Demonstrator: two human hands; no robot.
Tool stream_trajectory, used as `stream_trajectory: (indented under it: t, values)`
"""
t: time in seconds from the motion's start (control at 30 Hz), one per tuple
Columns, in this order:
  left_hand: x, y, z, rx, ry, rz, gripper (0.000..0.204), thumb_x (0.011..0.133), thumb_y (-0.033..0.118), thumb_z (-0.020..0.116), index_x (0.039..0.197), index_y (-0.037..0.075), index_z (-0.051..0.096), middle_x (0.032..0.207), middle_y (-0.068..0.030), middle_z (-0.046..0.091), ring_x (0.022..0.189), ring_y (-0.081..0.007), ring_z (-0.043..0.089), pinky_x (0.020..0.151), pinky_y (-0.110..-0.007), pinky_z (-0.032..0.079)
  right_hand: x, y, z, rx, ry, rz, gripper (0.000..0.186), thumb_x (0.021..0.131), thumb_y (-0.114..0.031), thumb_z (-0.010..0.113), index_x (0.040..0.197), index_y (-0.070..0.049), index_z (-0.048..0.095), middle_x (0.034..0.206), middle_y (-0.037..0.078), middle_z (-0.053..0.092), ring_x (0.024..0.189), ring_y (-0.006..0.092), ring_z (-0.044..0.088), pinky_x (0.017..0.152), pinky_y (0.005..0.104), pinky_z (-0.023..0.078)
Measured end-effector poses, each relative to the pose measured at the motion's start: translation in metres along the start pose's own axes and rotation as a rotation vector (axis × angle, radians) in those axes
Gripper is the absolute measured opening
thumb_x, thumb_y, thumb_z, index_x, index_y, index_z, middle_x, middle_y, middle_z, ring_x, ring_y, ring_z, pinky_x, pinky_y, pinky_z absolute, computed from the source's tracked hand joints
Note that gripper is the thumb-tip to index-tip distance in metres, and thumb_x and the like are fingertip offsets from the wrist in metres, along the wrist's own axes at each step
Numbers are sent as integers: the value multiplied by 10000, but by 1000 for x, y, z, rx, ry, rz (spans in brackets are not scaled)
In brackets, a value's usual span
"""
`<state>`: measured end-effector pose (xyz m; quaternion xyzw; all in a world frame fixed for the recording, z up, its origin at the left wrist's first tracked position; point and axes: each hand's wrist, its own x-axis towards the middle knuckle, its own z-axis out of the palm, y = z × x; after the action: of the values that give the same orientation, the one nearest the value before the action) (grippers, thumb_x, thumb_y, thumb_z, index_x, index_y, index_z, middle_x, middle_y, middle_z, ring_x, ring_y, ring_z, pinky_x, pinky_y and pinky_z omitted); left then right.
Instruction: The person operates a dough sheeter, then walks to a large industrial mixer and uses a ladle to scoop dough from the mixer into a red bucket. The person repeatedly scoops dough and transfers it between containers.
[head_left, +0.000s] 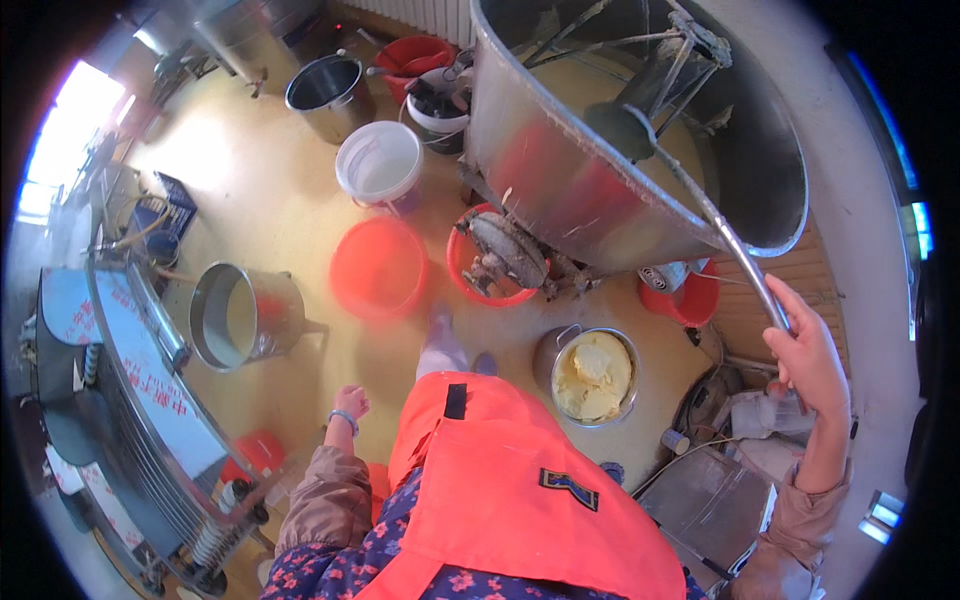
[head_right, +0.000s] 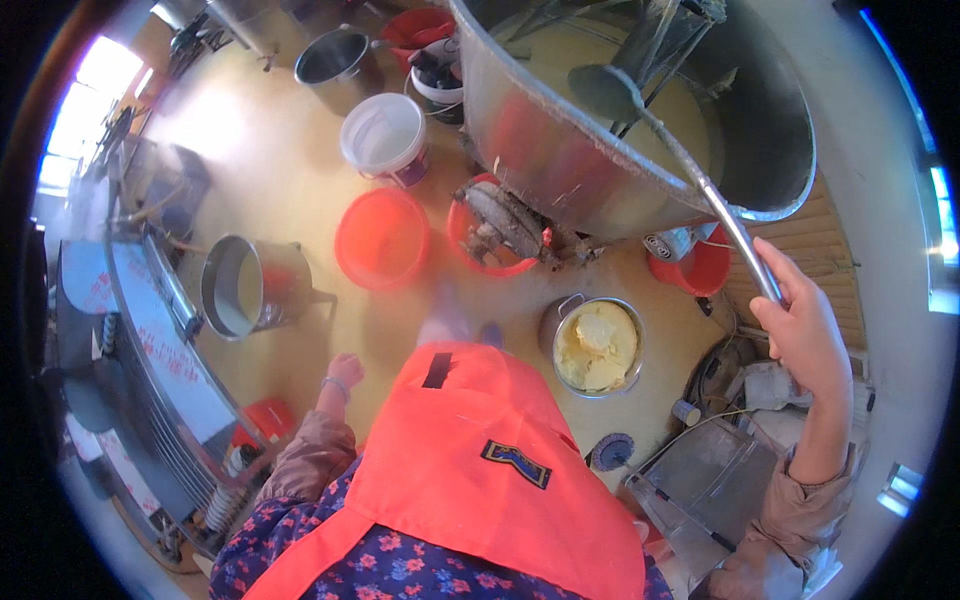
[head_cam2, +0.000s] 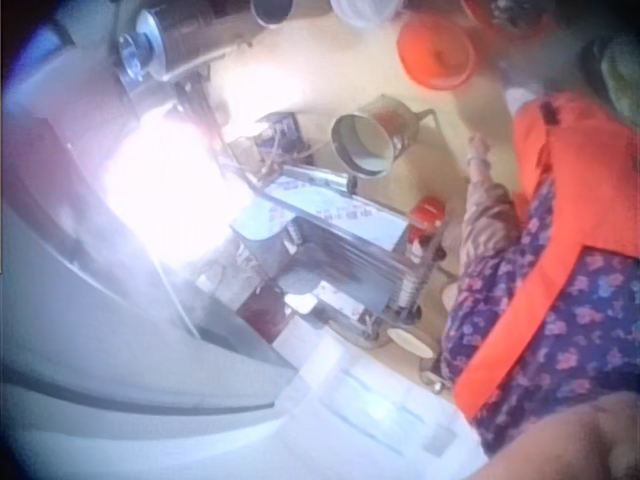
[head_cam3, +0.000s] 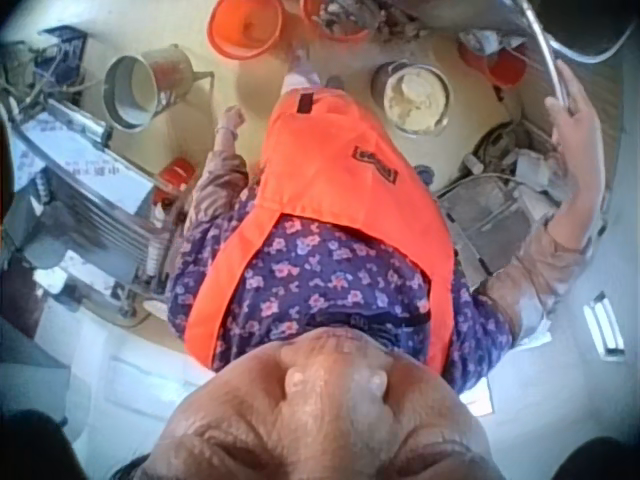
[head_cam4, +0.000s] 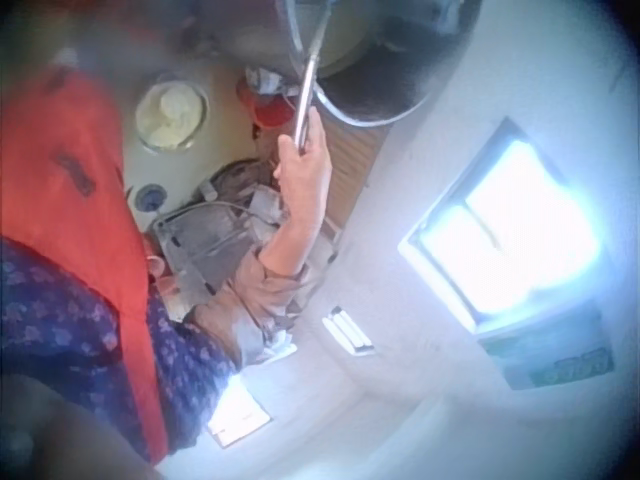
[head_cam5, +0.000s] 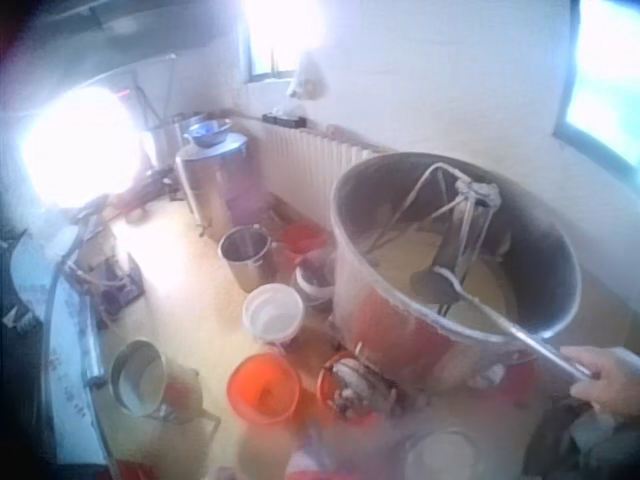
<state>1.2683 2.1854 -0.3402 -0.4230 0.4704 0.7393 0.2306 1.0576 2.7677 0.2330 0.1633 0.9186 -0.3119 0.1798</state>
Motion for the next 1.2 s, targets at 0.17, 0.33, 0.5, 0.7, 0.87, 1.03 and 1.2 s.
stream_trajectory:
  t: [0.17,0.33,0.5,0.7,0.87,1.03,1.2]
  values:
    - [-60,-50,10,-24,179,-38,206,866,287,376,881,136,516,711,-24,507,664,-221,483,587,-398,414,-13,30,2,392,-124,2,508,867,-71,446,1354,-9,318,661,14,490,378,12,414,330,145,337]
    - [-88,-85,0,7,330,-30,151,842,251,434,841,122,512,682,-18,511,612,-192,508,531,-355,430,-34,69,26,1027,-200,-78,534,920,-141,440,1384,-11,209,679,42,466,384,21,406,301,154,334]
    - [-81,-107,-37,-179,157,-30,188,808,118,524,961,16,565,668,-73,566,555,-171,579,471,-296,493,-49,85,63,1590,-377,-151,524,959,-115,363,1402,-17,100,707,67,421,397,46,396,293,182,334]
    - [-82,-106,-50,-154,243,12,174,814,104,514,948,10,573,648,-71,554,510,-157,554,448,-285,479,-73,63,96,1796,-450,-238,555,967,-91,324,1419,-63,3,706,83,385,420,76,399,308,206,317]
    - [-98,-87,-68,4,304,-16,69,836,153,513,842,85,523,629,-31,499,570,-179,524,477,-346,426,-95,41,121,1928,-539,-380,588,962,-72,322,1428,-100,-35,691,83,368,377,83,362,279,220,286]
    - [-107,-88,-90,-16,339,-76,144,831,75,514,964,21,508,608,-41,481,484,-143,515,392,-275,412,-108,26,161,1886,-615,-466,696,918,14,382,1434,-143,-58,669,88,382,357,94,374,267,234,267]
    - [-105,-98,-106,-73,370,-91,59,827,117,529,868,81,550,690,-24,532,580,-134,538,485,-271,465,-99,11,223,1756,-838,-266,744,874,-10,463,1438,-126,-8,585,55,422,340,91,414,281,239,279]
